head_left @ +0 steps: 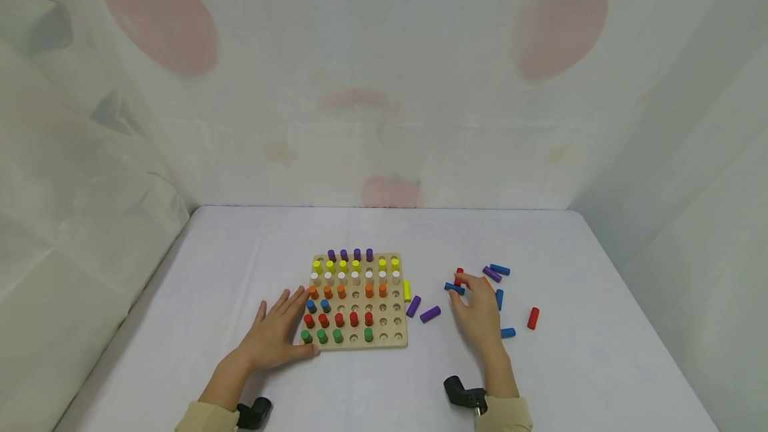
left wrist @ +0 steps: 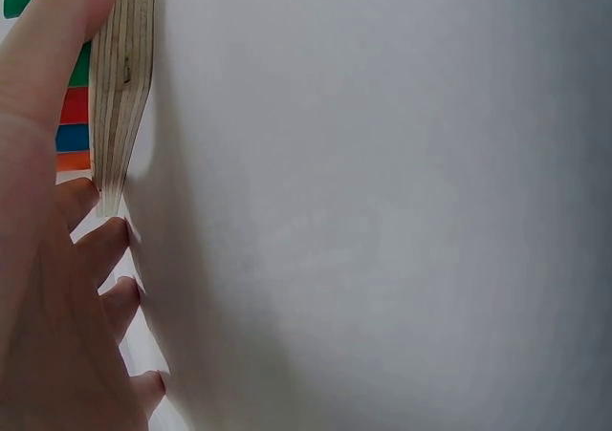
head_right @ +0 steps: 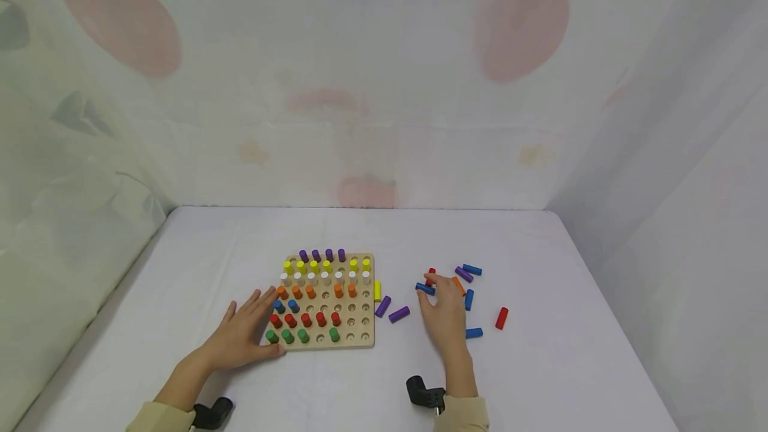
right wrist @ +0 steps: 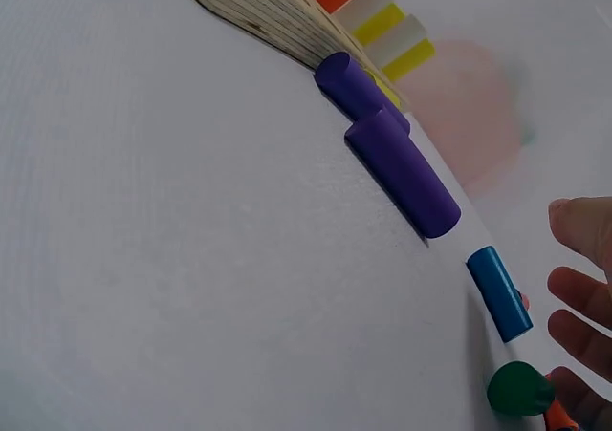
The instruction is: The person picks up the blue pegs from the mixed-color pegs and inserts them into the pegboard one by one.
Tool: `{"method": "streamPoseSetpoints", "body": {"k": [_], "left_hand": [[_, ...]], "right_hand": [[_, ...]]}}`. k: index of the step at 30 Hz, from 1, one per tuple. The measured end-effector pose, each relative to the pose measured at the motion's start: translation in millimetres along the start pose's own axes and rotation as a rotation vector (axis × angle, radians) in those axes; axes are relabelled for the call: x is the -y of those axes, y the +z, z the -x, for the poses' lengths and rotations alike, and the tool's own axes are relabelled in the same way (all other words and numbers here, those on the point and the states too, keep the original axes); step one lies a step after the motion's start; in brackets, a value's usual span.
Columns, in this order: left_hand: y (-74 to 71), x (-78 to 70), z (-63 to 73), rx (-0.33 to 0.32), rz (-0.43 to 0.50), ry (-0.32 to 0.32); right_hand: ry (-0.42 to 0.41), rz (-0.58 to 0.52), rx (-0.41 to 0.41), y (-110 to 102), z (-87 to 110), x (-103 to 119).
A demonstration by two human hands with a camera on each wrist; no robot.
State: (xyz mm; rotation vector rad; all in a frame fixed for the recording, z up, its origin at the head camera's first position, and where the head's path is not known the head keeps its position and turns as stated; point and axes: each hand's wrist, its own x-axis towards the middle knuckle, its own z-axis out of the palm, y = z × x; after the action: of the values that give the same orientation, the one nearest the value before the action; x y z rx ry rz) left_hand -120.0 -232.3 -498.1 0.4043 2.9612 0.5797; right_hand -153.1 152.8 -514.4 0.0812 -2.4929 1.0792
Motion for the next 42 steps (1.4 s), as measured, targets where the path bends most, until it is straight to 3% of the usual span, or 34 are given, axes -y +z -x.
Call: {"method": "streamPoseSetpoints", "body": {"k": [4,11,19,28,42], "left_hand": [[-0.2,0.1,0.0,-0.003,0.001,0.002],[-0.5,-0.3,0.1,0.000,-0.006,0.000],[0.8,1.0,-0.2,-0.005,-0.014,0.001],[2.3,1.7,-0.4,-0.003,-0.007,-0.002],[4.0,2.7,-0.5,-0.002,-0.006,-0.003]], "right_hand": [[0.004,0.028,-0.002,2.7,-0.7,-4.8],[0.107,0.065,0.081,1.8,-2.8,-6.6],[0.060,0.090,0.063,3.3,-2.5,-6.4],[0.073,0.126,0.099,4.9,-3.6,-5.4],[0.026,0.181,0.088,9.9,-8.1,-7.1]]}}
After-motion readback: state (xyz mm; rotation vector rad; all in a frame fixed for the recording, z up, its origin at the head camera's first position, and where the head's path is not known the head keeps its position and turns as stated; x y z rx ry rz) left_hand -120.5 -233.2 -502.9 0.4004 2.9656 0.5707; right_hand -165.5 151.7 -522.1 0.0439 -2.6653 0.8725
